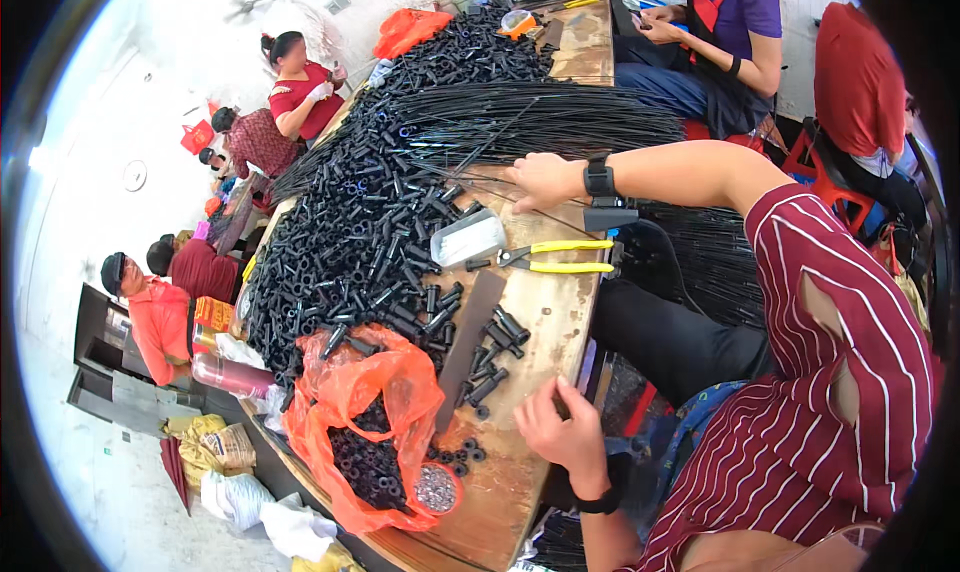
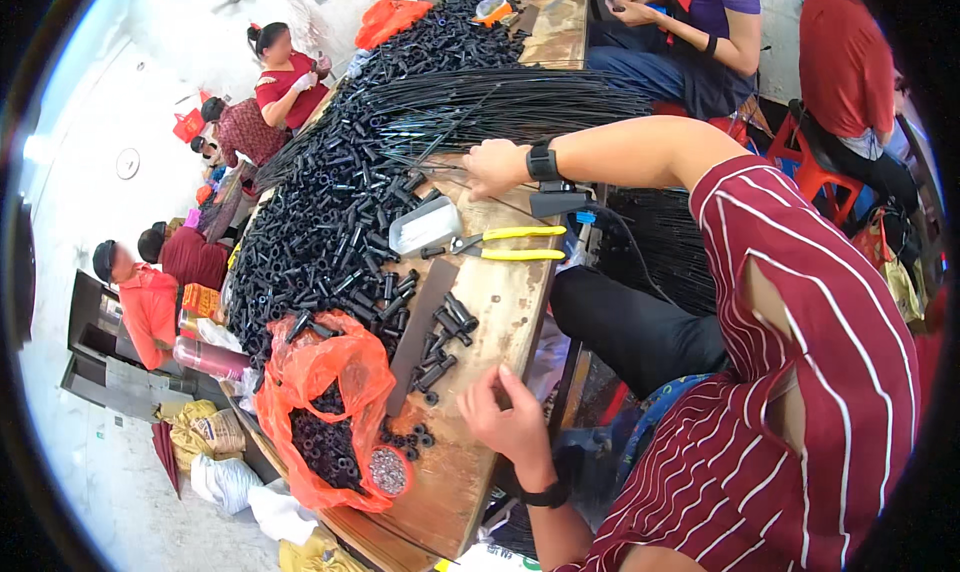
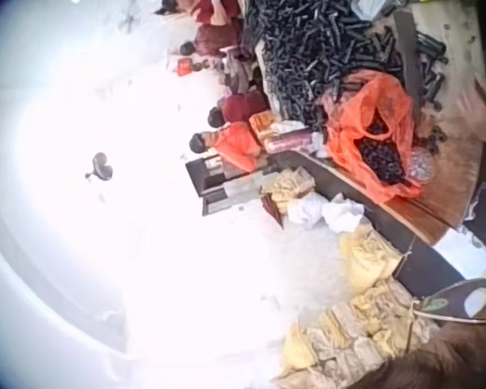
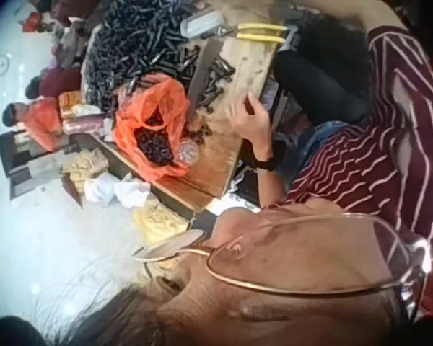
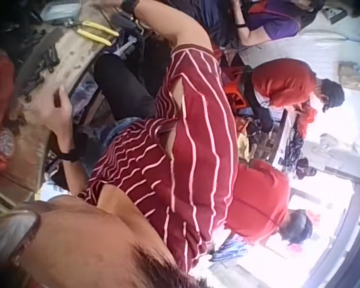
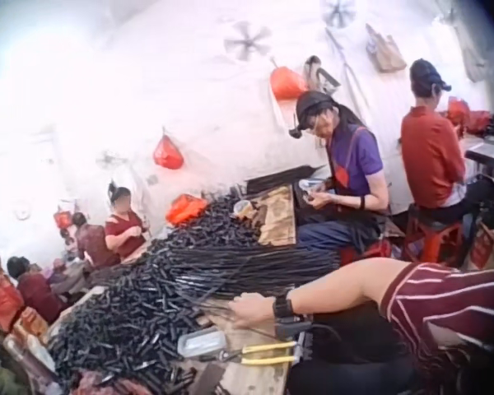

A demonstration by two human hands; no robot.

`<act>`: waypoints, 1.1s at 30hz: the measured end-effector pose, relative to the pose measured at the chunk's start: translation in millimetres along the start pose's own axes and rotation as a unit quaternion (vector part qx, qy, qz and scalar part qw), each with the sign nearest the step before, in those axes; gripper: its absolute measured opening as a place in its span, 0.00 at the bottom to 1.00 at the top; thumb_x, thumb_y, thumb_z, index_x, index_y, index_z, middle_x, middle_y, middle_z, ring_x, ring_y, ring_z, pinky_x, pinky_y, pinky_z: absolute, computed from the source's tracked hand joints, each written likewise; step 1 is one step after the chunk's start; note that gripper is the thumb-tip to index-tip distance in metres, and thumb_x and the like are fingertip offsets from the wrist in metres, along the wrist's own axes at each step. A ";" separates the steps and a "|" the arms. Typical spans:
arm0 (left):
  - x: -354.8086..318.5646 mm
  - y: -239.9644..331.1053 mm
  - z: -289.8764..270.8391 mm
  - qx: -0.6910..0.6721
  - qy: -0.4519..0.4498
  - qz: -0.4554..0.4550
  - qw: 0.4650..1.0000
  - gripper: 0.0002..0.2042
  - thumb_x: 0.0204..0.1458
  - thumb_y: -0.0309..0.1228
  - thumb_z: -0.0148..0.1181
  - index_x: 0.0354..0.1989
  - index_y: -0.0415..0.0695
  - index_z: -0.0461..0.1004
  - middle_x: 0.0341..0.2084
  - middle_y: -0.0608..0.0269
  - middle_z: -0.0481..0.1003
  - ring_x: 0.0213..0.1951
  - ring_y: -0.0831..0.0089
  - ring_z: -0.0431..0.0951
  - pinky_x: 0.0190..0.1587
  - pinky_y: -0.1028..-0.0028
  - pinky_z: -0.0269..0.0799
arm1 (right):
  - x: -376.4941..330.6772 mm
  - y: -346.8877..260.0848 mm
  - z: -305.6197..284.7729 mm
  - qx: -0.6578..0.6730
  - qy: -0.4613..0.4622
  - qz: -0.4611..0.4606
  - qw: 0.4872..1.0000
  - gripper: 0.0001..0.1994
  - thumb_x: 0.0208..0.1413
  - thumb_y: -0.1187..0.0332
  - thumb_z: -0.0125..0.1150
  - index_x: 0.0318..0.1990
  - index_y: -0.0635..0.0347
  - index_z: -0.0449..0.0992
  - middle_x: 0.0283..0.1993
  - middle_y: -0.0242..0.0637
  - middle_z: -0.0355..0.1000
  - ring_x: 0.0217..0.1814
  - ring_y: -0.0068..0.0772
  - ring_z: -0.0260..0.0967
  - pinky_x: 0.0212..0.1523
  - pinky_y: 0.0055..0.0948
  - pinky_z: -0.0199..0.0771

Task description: Assembling and organizing black umbrella ribs and plastic components at a production workbench.

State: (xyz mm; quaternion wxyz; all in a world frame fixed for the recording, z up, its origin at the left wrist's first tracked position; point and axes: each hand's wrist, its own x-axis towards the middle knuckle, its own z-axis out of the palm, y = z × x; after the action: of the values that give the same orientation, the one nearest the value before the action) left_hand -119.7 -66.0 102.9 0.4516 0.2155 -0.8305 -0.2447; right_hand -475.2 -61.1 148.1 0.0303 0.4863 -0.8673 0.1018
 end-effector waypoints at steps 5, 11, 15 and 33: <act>1.9 5.7 -1.6 -0.024 -0.025 0.005 0.999 0.01 0.47 0.20 0.59 0.28 0.38 0.75 0.22 0.59 0.71 0.27 0.62 0.68 0.33 0.64 0.64 | 6.0 32.7 -3.7 -0.199 0.174 -0.024 0.964 0.22 0.39 0.61 0.68 0.40 0.64 0.71 0.39 0.41 0.67 0.44 0.40 0.64 0.39 0.35 0.70; 0.0 3.9 -1.9 -0.039 -0.043 0.009 0.998 0.01 0.48 0.21 0.59 0.28 0.37 0.75 0.22 0.57 0.72 0.29 0.60 0.69 0.35 0.65 0.65 | 17.1 59.0 5.8 -0.214 0.118 0.006 0.970 0.10 0.42 0.66 0.63 0.29 0.63 0.77 0.36 0.42 0.70 0.40 0.41 0.68 0.39 0.35 0.71; 1.0 2.8 -10.9 0.011 -0.019 -0.008 1.000 0.02 0.48 0.21 0.60 0.29 0.36 0.74 0.23 0.56 0.72 0.30 0.60 0.70 0.35 0.64 0.66 | 16.7 35.7 -6.5 -0.122 0.138 -0.020 0.983 0.11 0.46 0.64 0.61 0.34 0.62 0.76 0.38 0.44 0.70 0.42 0.45 0.68 0.41 0.40 0.72; 1.5 15.8 5.6 0.076 -0.025 -0.086 0.993 0.02 0.46 0.20 0.61 0.28 0.39 0.75 0.22 0.60 0.71 0.29 0.63 0.68 0.32 0.67 0.64 | 51.0 149.0 -39.1 -0.085 0.129 0.002 0.988 0.14 0.45 0.62 0.68 0.34 0.65 0.75 0.31 0.49 0.75 0.37 0.49 0.74 0.35 0.43 0.74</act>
State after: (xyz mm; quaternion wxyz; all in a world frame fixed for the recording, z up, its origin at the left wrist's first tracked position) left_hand -127.4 -53.3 110.6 0.3907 0.3131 -0.8361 -0.2242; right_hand -630.4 -20.3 172.0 0.1827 0.4630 -0.8627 0.0891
